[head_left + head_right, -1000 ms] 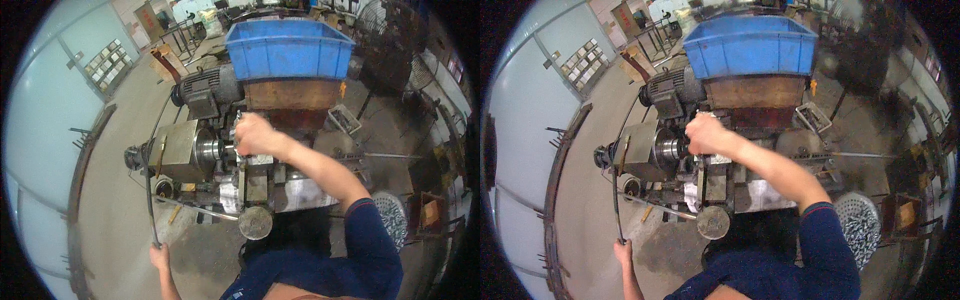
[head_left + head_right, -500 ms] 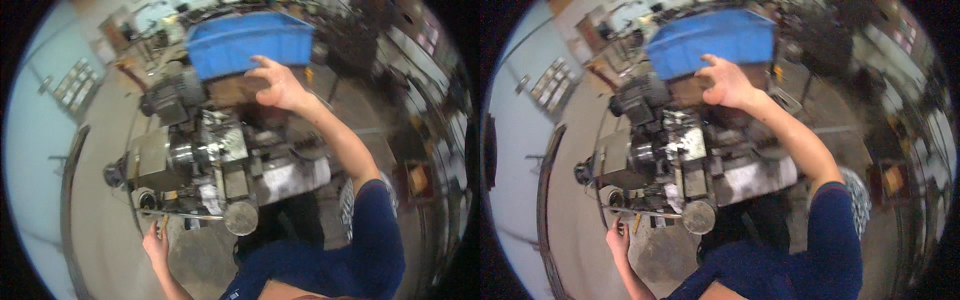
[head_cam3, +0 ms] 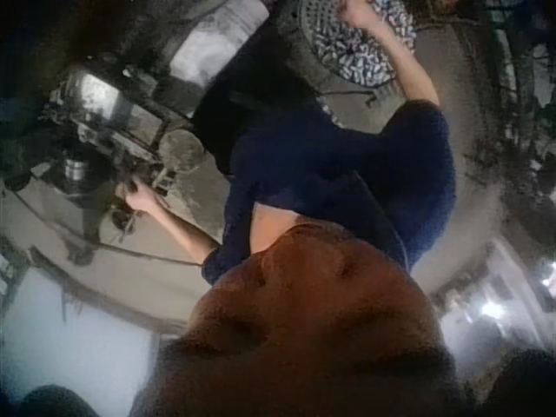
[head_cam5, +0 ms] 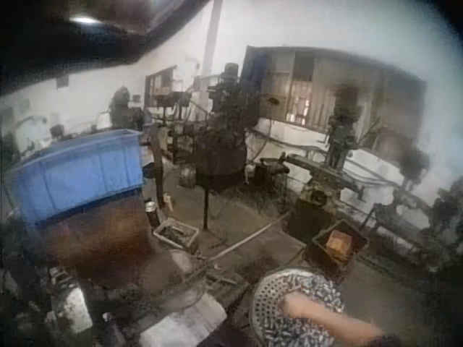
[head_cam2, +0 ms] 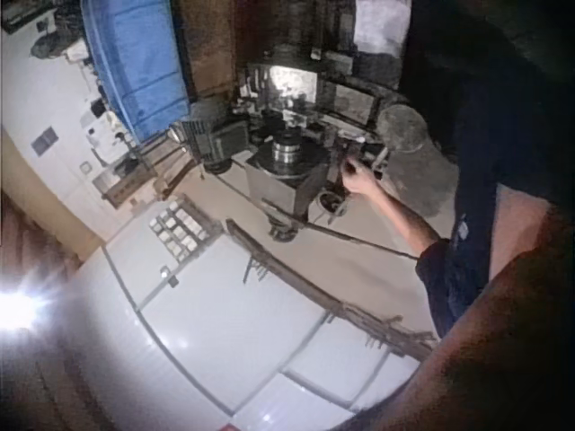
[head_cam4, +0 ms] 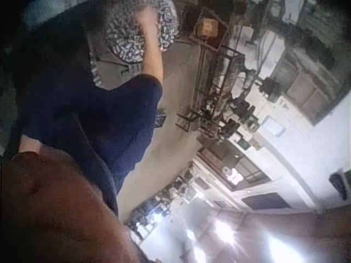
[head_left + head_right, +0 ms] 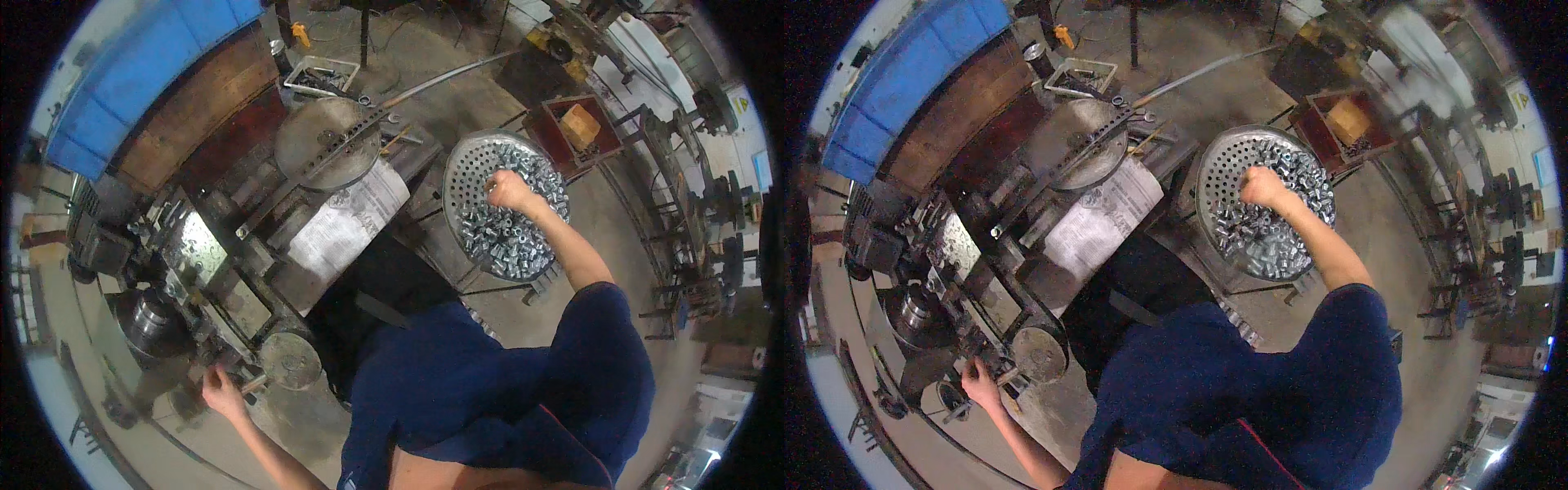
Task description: The person operates a manual metal forming machine in a workshop, repeatedly inserting small metal pieces into the machine, pulling a lever to activate the forming cycle, and collecting the finished parts into a blue bin. The process is continuous and repetitive throughout the clip.
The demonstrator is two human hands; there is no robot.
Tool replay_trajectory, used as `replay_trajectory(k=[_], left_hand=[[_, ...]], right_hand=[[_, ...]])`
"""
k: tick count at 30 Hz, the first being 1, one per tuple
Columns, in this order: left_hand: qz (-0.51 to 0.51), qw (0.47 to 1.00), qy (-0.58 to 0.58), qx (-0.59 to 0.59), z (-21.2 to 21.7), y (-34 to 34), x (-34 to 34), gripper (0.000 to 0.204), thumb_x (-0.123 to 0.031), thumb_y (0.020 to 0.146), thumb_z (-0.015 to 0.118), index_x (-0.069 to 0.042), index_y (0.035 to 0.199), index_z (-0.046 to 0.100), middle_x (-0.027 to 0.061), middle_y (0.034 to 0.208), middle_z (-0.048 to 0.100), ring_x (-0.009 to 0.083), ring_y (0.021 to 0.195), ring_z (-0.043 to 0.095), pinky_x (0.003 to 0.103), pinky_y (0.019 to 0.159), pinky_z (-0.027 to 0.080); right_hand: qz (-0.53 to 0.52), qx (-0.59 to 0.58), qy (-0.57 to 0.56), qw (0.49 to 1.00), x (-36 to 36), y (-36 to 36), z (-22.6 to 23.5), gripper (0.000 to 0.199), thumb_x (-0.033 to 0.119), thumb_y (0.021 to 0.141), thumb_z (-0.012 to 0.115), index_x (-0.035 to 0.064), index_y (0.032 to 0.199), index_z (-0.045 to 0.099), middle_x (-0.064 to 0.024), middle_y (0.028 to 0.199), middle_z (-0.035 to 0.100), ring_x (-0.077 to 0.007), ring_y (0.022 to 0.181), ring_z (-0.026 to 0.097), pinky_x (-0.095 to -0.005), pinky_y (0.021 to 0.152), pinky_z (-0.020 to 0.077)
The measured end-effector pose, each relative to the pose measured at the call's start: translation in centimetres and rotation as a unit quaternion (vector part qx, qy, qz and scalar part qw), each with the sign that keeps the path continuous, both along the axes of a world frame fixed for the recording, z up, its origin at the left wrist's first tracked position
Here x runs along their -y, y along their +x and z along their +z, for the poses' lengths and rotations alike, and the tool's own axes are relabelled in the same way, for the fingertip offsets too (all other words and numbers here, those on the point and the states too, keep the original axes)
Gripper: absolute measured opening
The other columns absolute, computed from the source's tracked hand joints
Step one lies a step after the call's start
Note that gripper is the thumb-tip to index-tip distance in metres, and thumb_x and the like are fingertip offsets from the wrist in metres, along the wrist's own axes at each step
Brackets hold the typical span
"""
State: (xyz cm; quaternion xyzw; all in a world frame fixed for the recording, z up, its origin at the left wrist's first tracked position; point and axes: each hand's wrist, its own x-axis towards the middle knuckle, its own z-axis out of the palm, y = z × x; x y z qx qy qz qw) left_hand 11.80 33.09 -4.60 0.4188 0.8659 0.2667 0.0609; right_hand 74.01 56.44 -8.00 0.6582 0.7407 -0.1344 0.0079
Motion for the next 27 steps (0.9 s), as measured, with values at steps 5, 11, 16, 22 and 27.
replay_trajectory(k=[5, 11, 16, 22, 27], left_hand=[[-0.002, 0.999, 0.020, -0.030, 0.1, 0.0, 0.0, 0.028, -0.021, 0.082, 0.055, 0.005, 0.094, 0.060, 0.0147, 0.085, 0.064, 0.0222, 0.076, 0.060, 0.031, 0.071, 0.045], [0.042, 0.997, 0.055, 0.047, -0.7, 0.0, 0.6, 0.025, -0.020, 0.082, 0.057, 0.004, 0.089, 0.061, 0.0108, 0.079, 0.064, 0.0171, 0.071, 0.060, 0.031, 0.067, 0.046], [0.063, 0.996, 0.060, 0.025, 0.3, 0.8, -0.3, 0.021, -0.023, 0.080, 0.058, -0.004, 0.085, 0.063, 0.0115, 0.069, 0.063, 0.0211, 0.063, 0.060, 0.032, 0.060, 0.045], [0.055, 0.995, 0.063, -0.055, 1.2, 1.2, 0.3, 0.021, -0.027, 0.077, 0.058, -0.007, 0.079, 0.063, 0.0130, 0.066, 0.061, 0.0307, 0.063, 0.059, 0.037, 0.058, 0.045], [0.060, 0.994, 0.056, -0.068, 1.2, 1.1, 1.0, 0.020, -0.027, 0.076, 0.056, -0.008, 0.078, 0.063, 0.0123, 0.066, 0.061, 0.0307, 0.063, 0.059, 0.038, 0.058, 0.045]], right_hand=[[-0.032, -0.091, -0.104, 0.990, 1.9, -4.0, -1.2, 0.028, 0.027, 0.059, 0.056, 0.0149, 0.080, 0.068, -0.0117, 0.088, 0.064, -0.0280, 0.084, 0.060, -0.0337, 0.077, 0.0474], [0.034, 0.061, -0.145, 0.987, 1.7, -8.8, -0.7, 0.032, 0.030, 0.056, 0.057, 0.0124, 0.080, 0.068, -0.0140, 0.092, 0.062, -0.0316, 0.094, 0.055, -0.0397, 0.082, 0.0428], [0.066, 0.040, -0.008, 0.997, 3.6, -7.0, -3.3, 0.028, 0.027, 0.058, 0.057, 0.0067, 0.076, 0.065, -0.0167, 0.084, 0.061, -0.0355, 0.085, 0.055, -0.0451, 0.079, 0.0399], [0.040, -0.236, -0.053, 0.969, 2.4, -4.8, -1.9, 0.023, 0.008, 0.061, 0.056, -0.0004, 0.081, 0.066, -0.0141, 0.087, 0.063, -0.0270, 0.076, 0.060, -0.0331, 0.065, 0.0478], [-0.029, -0.647, -0.105, 0.754, 1.2, -8.1, 9.3, 0.031, -0.002, 0.063, 0.047, -0.0094, 0.089, 0.062, -0.0157, 0.104, 0.057, -0.0233, 0.086, 0.058, -0.0303, 0.078, 0.0468]])
